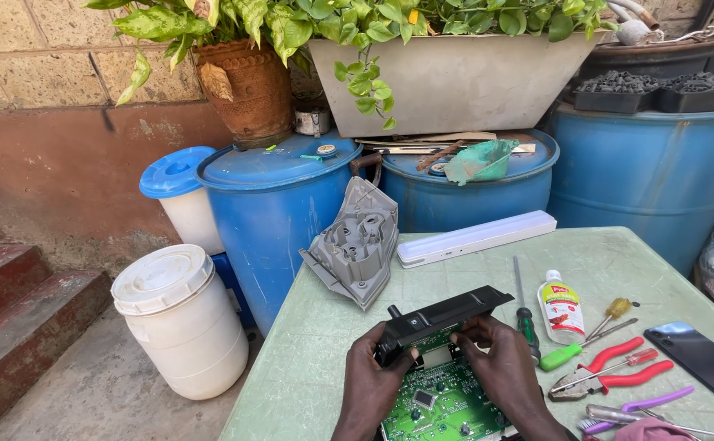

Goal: Assembling an electronic device by fitting a circuit board into its housing and connecting internal cables.

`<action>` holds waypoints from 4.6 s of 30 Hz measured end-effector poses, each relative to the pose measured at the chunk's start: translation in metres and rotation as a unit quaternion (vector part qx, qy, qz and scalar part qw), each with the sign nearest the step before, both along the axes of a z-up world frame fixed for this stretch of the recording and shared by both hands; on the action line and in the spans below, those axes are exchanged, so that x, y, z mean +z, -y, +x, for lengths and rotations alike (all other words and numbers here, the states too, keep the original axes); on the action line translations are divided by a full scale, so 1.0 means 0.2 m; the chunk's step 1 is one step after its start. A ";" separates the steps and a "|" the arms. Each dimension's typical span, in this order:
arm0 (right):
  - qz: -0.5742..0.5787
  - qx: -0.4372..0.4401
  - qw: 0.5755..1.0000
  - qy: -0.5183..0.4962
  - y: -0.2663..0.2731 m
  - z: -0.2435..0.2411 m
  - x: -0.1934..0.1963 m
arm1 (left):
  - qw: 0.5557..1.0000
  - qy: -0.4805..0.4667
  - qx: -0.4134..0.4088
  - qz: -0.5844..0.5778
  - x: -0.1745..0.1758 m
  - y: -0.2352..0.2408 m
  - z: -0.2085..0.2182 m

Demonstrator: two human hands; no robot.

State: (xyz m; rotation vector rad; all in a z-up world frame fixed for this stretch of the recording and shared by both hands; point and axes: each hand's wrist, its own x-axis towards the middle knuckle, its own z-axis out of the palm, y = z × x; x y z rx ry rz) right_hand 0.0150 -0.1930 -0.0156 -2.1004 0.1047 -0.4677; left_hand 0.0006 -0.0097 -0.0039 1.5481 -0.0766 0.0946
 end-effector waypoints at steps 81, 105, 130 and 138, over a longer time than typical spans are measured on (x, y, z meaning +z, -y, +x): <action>-0.293 0.037 0.938 -0.182 0.15 0.08 -0.05 | 0.992 0.044 -0.078 0.086 -0.18 -0.17 0.17; -0.221 0.128 0.940 -0.225 0.29 0.11 -0.07 | 0.975 0.130 -0.152 0.100 -0.15 -0.18 0.23; -0.346 0.143 0.912 -0.168 0.27 0.10 -0.09 | 0.977 -0.197 -0.083 -0.001 -0.14 -0.21 0.32; -0.340 0.072 0.937 -0.040 -0.02 0.03 0.04 | 0.982 -0.153 -0.103 -0.034 -0.21 -0.23 0.33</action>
